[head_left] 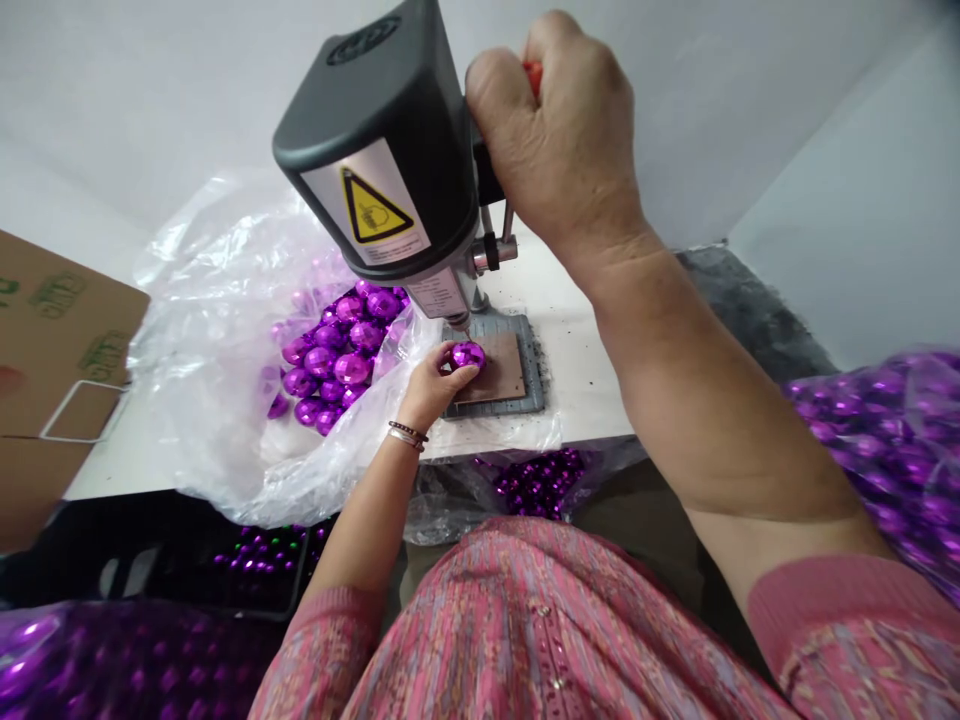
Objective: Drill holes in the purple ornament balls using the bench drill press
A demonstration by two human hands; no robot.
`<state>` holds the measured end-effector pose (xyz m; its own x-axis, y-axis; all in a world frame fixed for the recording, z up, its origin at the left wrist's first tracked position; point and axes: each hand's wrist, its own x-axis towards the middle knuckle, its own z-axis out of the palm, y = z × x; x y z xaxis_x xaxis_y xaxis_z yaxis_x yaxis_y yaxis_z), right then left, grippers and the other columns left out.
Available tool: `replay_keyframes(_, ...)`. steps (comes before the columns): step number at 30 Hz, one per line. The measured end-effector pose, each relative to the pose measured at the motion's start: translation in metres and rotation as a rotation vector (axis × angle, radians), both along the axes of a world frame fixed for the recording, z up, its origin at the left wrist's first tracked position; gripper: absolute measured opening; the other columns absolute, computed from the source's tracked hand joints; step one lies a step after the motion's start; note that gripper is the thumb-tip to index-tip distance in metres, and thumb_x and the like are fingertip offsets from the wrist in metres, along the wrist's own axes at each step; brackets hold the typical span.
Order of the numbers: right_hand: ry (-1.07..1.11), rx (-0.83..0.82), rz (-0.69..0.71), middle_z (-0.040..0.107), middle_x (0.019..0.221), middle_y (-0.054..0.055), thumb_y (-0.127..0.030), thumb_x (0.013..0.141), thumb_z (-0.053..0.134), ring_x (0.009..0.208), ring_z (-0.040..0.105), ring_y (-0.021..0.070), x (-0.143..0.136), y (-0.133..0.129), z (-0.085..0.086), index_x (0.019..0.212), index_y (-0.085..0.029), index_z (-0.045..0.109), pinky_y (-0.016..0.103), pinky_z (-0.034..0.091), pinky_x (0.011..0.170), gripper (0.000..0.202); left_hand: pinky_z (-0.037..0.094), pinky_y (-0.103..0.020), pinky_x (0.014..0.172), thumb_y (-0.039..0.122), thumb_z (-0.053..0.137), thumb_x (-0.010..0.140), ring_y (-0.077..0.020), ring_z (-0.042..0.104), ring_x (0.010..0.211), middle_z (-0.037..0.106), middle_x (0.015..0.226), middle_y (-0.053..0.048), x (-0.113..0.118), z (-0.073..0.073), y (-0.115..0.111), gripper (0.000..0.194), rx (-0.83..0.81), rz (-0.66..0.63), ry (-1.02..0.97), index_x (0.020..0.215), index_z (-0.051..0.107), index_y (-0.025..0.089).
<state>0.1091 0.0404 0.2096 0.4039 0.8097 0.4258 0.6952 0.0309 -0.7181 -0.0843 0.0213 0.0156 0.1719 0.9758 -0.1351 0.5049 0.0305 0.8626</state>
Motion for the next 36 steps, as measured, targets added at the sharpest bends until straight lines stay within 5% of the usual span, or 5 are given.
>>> replay_keyframes(3,0.014,0.004,0.014,0.038,0.076,-0.004,-0.033,0.096,0.029,0.078,0.041,0.0002,0.001,0.003,-0.001,0.068,-0.019,0.02,0.022,0.039,0.098,0.033,0.049,-0.025,0.072,0.031,0.079,0.07,-0.0119,0.059,0.074,0.071,0.105,-0.005,0.004,0.005,-0.002,0.061,0.028,0.0,0.119,0.128,0.065,0.017)
replay_keyframes(8,0.036,0.024,0.028,0.038,0.076,-0.004,-0.034,0.096,0.029,0.079,0.04,-0.0001,0.002,0.002,-0.003,0.069,-0.019,0.02,0.021,0.039,0.099,0.032,0.048,-0.027,0.072,0.026,0.083,0.067,-0.0134,0.057,0.072,0.07,0.093,-0.004,0.015,0.014,-0.002,0.069,0.047,-0.047,0.248,0.133,0.064,0.014)
replay_keyframes(17,0.088,0.043,0.04,0.026,0.069,-0.006,-0.031,0.098,0.038,0.068,0.02,0.0001,-0.003,-0.005,0.001,0.067,-0.018,0.021,0.016,0.036,0.088,0.037,0.047,-0.024,0.074,0.024,0.083,0.067,-0.0112,0.054,0.072,0.068,0.088,-0.001,0.017,0.008,-0.001,0.079,-0.029,-0.06,0.109,0.141,0.058,0.012)
replay_keyframes(26,0.127,0.119,0.065,0.021,0.064,-0.007,-0.025,0.097,0.049,0.064,0.017,0.0029,-0.005,-0.016,-0.006,0.067,-0.019,0.022,0.019,0.025,0.07,0.041,0.049,-0.025,0.078,0.029,0.082,0.069,-0.0132,0.058,0.076,0.071,0.09,-0.001,0.014,0.001,-0.004,0.078,-0.016,-0.073,0.084,0.142,0.058,0.015)
replay_keyframes(36,-0.131,0.314,0.179,0.043,0.07,-0.003,-0.032,0.083,0.054,0.063,0.038,0.0048,0.001,-0.073,-0.059,0.079,-0.019,0.04,0.023,0.039,0.069,0.019,0.05,-0.03,0.089,0.028,0.083,0.069,-0.0178,0.066,0.089,0.075,0.107,-0.005,0.016,-0.006,-0.002,0.08,0.015,-0.062,0.091,0.143,0.056,0.015)
